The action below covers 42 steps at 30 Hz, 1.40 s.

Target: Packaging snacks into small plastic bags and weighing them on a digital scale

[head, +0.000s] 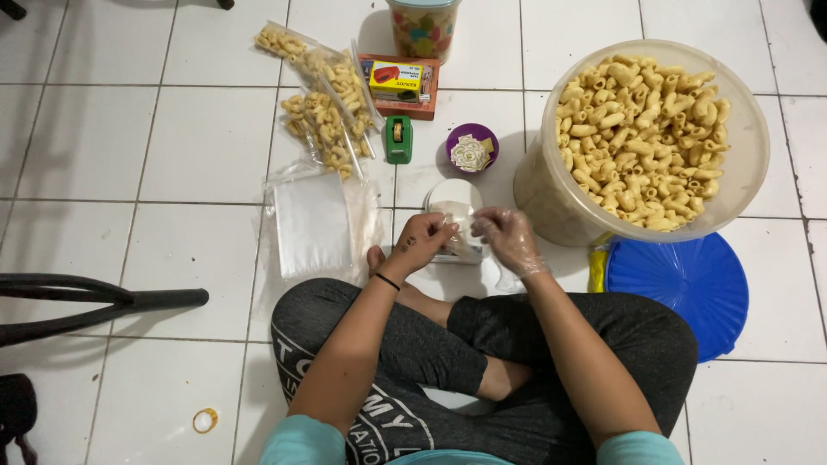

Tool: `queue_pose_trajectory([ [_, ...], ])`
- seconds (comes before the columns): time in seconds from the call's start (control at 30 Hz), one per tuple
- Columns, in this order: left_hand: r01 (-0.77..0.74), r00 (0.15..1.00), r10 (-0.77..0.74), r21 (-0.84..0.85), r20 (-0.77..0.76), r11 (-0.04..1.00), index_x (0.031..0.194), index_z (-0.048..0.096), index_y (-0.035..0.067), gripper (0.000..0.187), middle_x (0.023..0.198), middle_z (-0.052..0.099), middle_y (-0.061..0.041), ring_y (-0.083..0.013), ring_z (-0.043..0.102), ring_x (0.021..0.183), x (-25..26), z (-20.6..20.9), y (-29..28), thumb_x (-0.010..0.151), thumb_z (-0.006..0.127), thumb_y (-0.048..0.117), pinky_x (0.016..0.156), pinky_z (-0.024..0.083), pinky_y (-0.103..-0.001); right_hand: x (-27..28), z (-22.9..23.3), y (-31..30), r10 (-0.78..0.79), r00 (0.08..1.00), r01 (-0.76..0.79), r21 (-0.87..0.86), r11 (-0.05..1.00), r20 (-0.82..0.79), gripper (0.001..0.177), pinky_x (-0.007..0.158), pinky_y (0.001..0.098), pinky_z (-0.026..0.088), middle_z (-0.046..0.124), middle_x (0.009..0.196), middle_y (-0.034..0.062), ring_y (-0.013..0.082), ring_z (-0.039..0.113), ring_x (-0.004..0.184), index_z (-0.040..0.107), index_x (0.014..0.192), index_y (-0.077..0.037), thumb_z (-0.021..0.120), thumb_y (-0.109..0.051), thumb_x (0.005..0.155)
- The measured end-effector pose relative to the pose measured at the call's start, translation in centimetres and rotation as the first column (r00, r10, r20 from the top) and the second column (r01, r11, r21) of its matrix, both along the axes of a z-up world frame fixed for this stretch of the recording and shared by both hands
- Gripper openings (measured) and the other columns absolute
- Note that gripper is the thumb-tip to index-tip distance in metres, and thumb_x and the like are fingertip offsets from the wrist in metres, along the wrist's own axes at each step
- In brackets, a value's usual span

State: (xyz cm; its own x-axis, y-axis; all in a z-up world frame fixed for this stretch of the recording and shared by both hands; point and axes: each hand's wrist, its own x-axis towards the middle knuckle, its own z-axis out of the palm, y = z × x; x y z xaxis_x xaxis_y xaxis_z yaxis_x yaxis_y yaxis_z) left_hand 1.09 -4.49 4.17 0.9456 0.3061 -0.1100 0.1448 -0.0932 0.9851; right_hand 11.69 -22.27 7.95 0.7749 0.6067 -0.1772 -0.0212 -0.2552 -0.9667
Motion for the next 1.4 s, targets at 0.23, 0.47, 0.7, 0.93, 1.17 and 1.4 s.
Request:
queue_pose_trajectory([
  [0.23,-0.028,0.999,0.028,0.030,0.024,0.999,0.061,0.054,0.009,0.036,0.052,0.062,-0.007,-0.0139,0.058,0.051,0.0,-0.5,-0.4,0.093,0.069,0.017,0.056,0.047,-0.025,-0.9,0.6,-0.1,0.275,0.946,-0.241,-0.193,0.951,0.171,0.057,0.085,0.0504,0.061,0.074,0.101,0.0234,0.0396,0.073,0.097,0.063,0.135,-0.006,0.073,0.004,0.080],
  [0.47,-0.042,0.994,0.047,-0.056,0.099,0.998,0.054,0.044,0.012,0.034,0.044,0.057,-0.010,-0.0164,0.066,0.048,-0.2,0.1,0.0,0.079,0.066,0.006,0.050,0.043,-0.021,0.8,-1.8,-0.4,0.044,0.860,0.087,-0.232,0.969,0.508,0.019,0.073,0.0441,0.059,0.076,0.081,0.0125,0.0328,0.074,0.081,0.076,0.108,-0.007,0.065,-0.007,0.092],
  [0.7,-0.397,0.917,0.390,-0.288,-0.083,0.871,0.089,0.055,0.014,0.045,0.079,0.063,-0.004,-0.0157,0.065,0.081,1.1,-2.1,1.2,0.107,0.040,0.052,0.071,0.048,-0.026,-1.0,2.9,1.0,-0.087,0.970,0.042,0.200,0.979,0.225,0.016,0.077,0.0410,0.058,0.071,0.080,0.0170,0.0245,0.069,0.076,0.071,0.106,0.002,0.062,-0.008,0.098],
  [0.93,-0.348,0.937,0.193,-0.715,-0.292,0.606,0.154,0.035,0.006,0.108,0.152,0.044,-0.026,-0.0438,0.040,0.144,-0.9,8.9,0.1,0.086,0.041,0.089,0.112,0.035,-0.059,-1.9,10.0,2.9,0.053,0.998,-0.031,0.455,0.890,-0.035,0.018,0.079,0.0424,0.063,0.071,0.088,0.0185,0.0261,0.073,0.087,0.066,0.107,0.006,0.063,-0.009,0.099],
  [1.17,-0.360,0.914,0.356,-0.799,-0.197,0.482,0.113,0.065,0.012,0.074,0.085,0.067,-0.004,-0.0165,0.068,0.072,0.1,2.2,2.3,0.086,0.056,0.081,0.055,0.056,-0.025,0.8,9.2,3.1,0.058,0.996,-0.073,0.283,0.956,0.063,0.022,0.049,0.0299,0.059,0.067,0.073,0.0192,0.0234,0.070,0.063,0.069,0.112,0.006,0.067,-0.007,0.094],
  [1.4,-0.414,0.850,0.494,-0.814,-0.185,0.407,0.124,0.063,0.020,0.064,0.091,0.069,-0.004,-0.0164,0.069,0.069,0.1,4.5,2.4,0.090,0.057,0.075,0.051,0.058,-0.026,1.1,11.0,3.1,-0.028,0.986,-0.009,0.222,0.975,0.162,0.021,0.045,0.0314,0.056,0.065,0.067,0.0191,0.0247,0.068,0.058,0.070,0.110,0.007,0.068,-0.008,0.096],
])
